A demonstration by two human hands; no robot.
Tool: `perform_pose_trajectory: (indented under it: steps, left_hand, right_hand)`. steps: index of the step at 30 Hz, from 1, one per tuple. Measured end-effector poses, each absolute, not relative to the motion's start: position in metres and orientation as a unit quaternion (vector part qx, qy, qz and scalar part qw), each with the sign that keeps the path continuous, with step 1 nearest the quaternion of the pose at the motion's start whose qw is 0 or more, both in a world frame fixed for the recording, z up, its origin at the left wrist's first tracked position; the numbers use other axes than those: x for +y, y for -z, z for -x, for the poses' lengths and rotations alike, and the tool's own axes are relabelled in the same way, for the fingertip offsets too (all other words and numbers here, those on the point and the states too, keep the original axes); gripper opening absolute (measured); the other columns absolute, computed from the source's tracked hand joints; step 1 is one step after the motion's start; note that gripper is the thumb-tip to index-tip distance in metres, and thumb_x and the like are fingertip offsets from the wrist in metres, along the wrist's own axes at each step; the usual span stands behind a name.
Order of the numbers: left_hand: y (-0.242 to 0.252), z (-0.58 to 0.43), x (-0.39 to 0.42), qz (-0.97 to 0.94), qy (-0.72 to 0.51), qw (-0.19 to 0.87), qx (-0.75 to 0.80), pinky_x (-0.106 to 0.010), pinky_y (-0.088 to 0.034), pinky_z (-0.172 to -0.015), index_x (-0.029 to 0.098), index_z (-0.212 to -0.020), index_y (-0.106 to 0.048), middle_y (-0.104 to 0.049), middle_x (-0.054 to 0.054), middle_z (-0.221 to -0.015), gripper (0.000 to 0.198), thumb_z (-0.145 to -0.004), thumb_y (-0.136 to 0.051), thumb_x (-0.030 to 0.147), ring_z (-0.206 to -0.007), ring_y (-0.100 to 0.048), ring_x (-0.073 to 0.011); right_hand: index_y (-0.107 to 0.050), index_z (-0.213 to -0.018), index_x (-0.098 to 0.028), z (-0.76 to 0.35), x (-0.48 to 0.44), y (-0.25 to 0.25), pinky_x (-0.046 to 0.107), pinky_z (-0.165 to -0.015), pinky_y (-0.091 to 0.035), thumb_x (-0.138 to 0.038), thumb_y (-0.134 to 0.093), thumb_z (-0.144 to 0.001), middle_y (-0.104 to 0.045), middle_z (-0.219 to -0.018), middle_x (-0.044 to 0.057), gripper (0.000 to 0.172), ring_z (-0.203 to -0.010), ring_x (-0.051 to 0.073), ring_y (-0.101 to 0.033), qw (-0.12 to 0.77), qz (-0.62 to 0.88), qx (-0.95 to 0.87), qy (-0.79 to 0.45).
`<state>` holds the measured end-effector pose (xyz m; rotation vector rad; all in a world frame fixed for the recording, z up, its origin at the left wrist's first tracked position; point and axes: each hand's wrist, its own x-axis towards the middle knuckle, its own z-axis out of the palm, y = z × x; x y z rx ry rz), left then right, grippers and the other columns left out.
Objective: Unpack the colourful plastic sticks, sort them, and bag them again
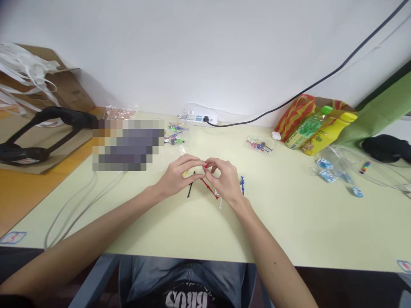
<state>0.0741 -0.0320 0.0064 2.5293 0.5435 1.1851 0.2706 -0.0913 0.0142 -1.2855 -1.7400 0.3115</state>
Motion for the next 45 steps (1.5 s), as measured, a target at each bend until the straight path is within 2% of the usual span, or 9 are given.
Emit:
perform_pose_trajectory:
  steps: [6,12,16,18,23,27,34,41,45]
  left_hand:
    - [0.000,-0.074,-0.025,-0.887,-0.412,0.101,0.180,-0.043,-0.054,-0.099,0.026,-0.134,-0.060,-0.065,-0.011,-0.121,0.037,-0.097,-0.064,0.026,-0.114,-0.064,-0.0237]
    - [0.002,-0.065,-0.031,-0.870,-0.439,0.127,0.184,-0.036,-0.057,-0.093,0.022,-0.120,-0.063,-0.072,-0.008,-0.110,0.024,-0.096,-0.065,0.019,-0.104,-0.068,-0.0196]
    - [-0.001,-0.061,-0.035,-0.865,-0.445,0.142,0.184,-0.033,-0.056,-0.091,0.022,-0.112,-0.064,-0.074,-0.005,-0.102,0.018,-0.096,-0.064,0.015,-0.098,-0.069,-0.0168]
    - [-0.001,-0.059,-0.036,-0.866,-0.437,0.151,0.193,-0.033,-0.056,-0.092,0.022,-0.112,-0.064,-0.074,-0.005,-0.103,0.018,-0.096,-0.064,0.016,-0.099,-0.070,-0.0168]
    - [0.000,-0.056,-0.036,-0.857,-0.426,0.166,0.236,-0.034,-0.056,-0.096,0.021,-0.111,-0.061,-0.074,-0.005,-0.111,0.016,-0.095,-0.064,0.019,-0.105,-0.070,-0.0174]
    - [0.000,-0.054,-0.033,-0.854,-0.430,0.154,0.251,-0.034,-0.055,-0.096,0.021,-0.109,-0.061,-0.074,-0.004,-0.109,0.015,-0.095,-0.067,0.022,-0.103,-0.071,-0.0169]
    - [0.003,-0.054,-0.031,-0.865,-0.406,0.159,0.250,-0.036,-0.053,-0.096,0.023,-0.115,-0.062,-0.074,-0.003,-0.106,0.021,-0.095,-0.069,0.027,-0.101,-0.068,-0.0179]
    - [0.004,-0.055,-0.031,-0.871,-0.388,0.169,0.250,-0.038,-0.052,-0.097,0.023,-0.115,-0.062,-0.074,-0.004,-0.107,0.021,-0.096,-0.066,0.031,-0.103,-0.067,-0.0195]
    - [0.004,-0.055,-0.031,-0.870,-0.387,0.169,0.254,-0.038,-0.052,-0.097,0.022,-0.114,-0.063,-0.073,-0.005,-0.107,0.020,-0.097,-0.066,0.032,-0.103,-0.067,-0.0201]
  right_hand:
    - [-0.072,-0.105,-0.025,-0.274,-0.090,-0.015,0.034,-0.082,-0.051,-0.029,-0.067,-0.091,-0.078,-0.095,0.001,0.016,-0.075,0.018,-0.069,0.467,0.518,-0.695,-0.176]
    - [-0.072,-0.109,-0.026,-0.270,-0.094,-0.019,0.036,-0.089,-0.051,-0.032,-0.067,-0.094,-0.078,-0.103,0.003,0.017,-0.094,0.021,-0.072,0.470,0.470,-0.691,-0.283]
    - [-0.069,-0.112,-0.025,-0.281,-0.093,-0.025,0.039,-0.090,-0.050,-0.036,-0.065,-0.095,-0.079,-0.098,0.004,0.020,-0.087,0.021,-0.072,0.486,0.468,-0.664,-0.321]
    - [-0.071,-0.101,-0.025,-0.287,-0.093,-0.029,0.042,-0.092,-0.046,-0.038,-0.065,-0.095,-0.078,-0.091,0.003,0.016,-0.083,0.021,-0.069,0.438,0.498,-0.697,-0.271]
    - [-0.071,-0.079,-0.024,-0.288,-0.094,-0.031,0.047,-0.098,-0.032,-0.035,-0.076,-0.087,-0.075,-0.077,0.000,0.015,-0.087,0.023,-0.061,0.197,0.538,-0.794,-0.202]
    - [-0.065,-0.071,-0.023,-0.283,-0.096,-0.028,0.044,-0.097,-0.029,-0.028,-0.072,-0.088,-0.071,-0.063,-0.001,0.019,-0.089,0.024,-0.061,0.127,0.554,-0.799,-0.196]
    - [-0.065,-0.068,-0.023,-0.283,-0.097,-0.028,0.042,-0.096,-0.028,-0.016,-0.061,-0.088,-0.068,-0.057,-0.003,0.021,-0.078,0.021,-0.062,0.113,0.550,-0.803,-0.199]
    - [-0.066,-0.084,-0.022,-0.282,-0.093,-0.017,0.041,-0.098,-0.029,-0.019,-0.067,-0.087,-0.072,-0.070,-0.003,0.003,-0.079,0.019,-0.065,0.146,0.548,-0.801,-0.191]
    - [-0.067,-0.084,-0.022,-0.283,-0.091,-0.014,0.042,-0.098,-0.030,-0.019,-0.064,-0.089,-0.072,-0.071,-0.002,0.006,-0.081,0.019,-0.066,0.151,0.531,-0.810,-0.198]
